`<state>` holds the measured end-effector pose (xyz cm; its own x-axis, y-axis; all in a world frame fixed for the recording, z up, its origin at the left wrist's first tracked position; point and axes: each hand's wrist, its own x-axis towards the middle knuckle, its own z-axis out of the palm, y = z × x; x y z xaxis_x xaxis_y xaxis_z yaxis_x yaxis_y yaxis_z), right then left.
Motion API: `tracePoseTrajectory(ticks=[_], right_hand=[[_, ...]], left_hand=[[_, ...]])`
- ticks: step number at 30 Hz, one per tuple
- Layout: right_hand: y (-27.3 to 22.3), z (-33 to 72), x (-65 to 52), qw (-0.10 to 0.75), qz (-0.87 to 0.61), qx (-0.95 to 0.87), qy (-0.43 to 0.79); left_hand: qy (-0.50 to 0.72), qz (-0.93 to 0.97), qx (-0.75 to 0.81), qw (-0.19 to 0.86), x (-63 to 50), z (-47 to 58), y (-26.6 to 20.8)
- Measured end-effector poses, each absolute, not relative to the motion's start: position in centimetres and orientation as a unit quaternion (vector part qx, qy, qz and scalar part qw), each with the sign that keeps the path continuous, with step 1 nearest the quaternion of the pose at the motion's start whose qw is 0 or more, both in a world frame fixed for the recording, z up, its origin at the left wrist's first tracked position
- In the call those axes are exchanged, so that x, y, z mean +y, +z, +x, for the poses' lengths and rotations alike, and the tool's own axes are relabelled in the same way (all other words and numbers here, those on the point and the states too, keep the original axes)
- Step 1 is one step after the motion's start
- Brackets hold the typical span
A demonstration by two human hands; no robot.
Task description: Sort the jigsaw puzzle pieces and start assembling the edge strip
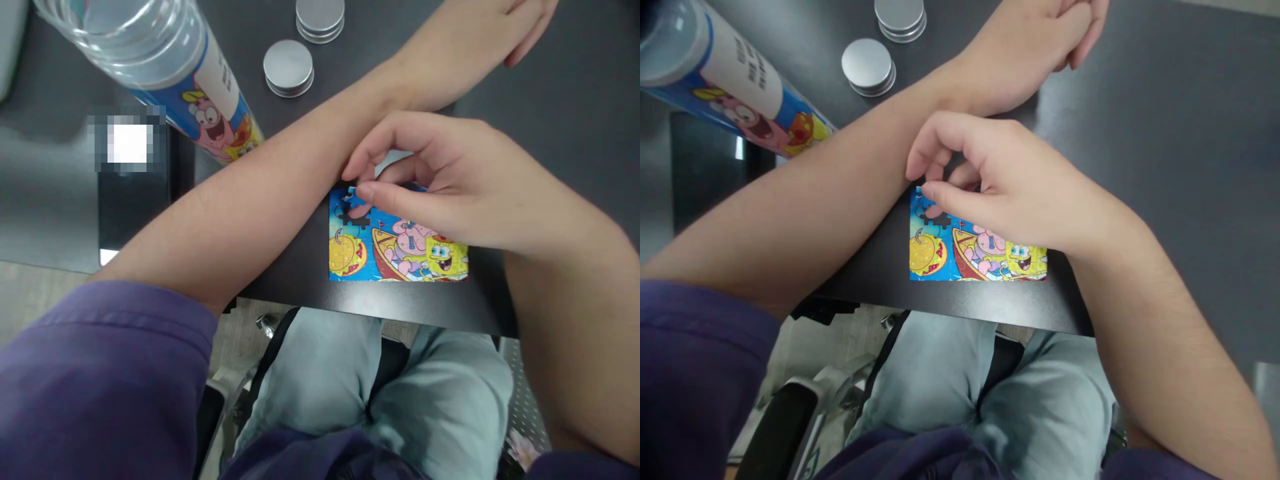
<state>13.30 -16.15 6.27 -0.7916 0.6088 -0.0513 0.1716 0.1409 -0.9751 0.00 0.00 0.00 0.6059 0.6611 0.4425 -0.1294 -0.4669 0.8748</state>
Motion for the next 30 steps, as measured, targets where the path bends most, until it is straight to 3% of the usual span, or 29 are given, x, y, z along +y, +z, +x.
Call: tracePoseTrajectory(ticks=[5, 11, 15, 20, 26, 30], right_hand=[[6.1, 13.2, -16.2, 0.194, -0.248, -0.747, 0.585], [6.4, 13.7, -15.9, 0.165, -0.226, -0.795, 0.539], [6.5, 13.4, -15.6, 0.161, -0.248, -0.786, 0.542], [6.8, 13.2, -15.7, 0.156, -0.251, -0.774, 0.560], [7.1, 13.4, -16.1, 0.145, -0.252, -0.760, 0.581], [7.6, 13.3, -16.4, 0.146, -0.280, -0.776, 0.546]], left_hand=[[0.418, 0.772, 0.194, 0.438, -1.5, 3.0, -0.9], [0.499, 0.727, 0.348, 0.319, 1.9, 7.5, -3.1], [0.527, 0.700, 0.359, 0.322, 1.6, 6.9, -2.6], [0.451, 0.742, 0.356, 0.346, -0.6, 4.3, -0.4], [0.447, 0.783, 0.345, 0.261, 0.7, 6.2, -1.6], [0.501, 0.719, 0.429, 0.221, 0.7, 8.4, -2.5]])
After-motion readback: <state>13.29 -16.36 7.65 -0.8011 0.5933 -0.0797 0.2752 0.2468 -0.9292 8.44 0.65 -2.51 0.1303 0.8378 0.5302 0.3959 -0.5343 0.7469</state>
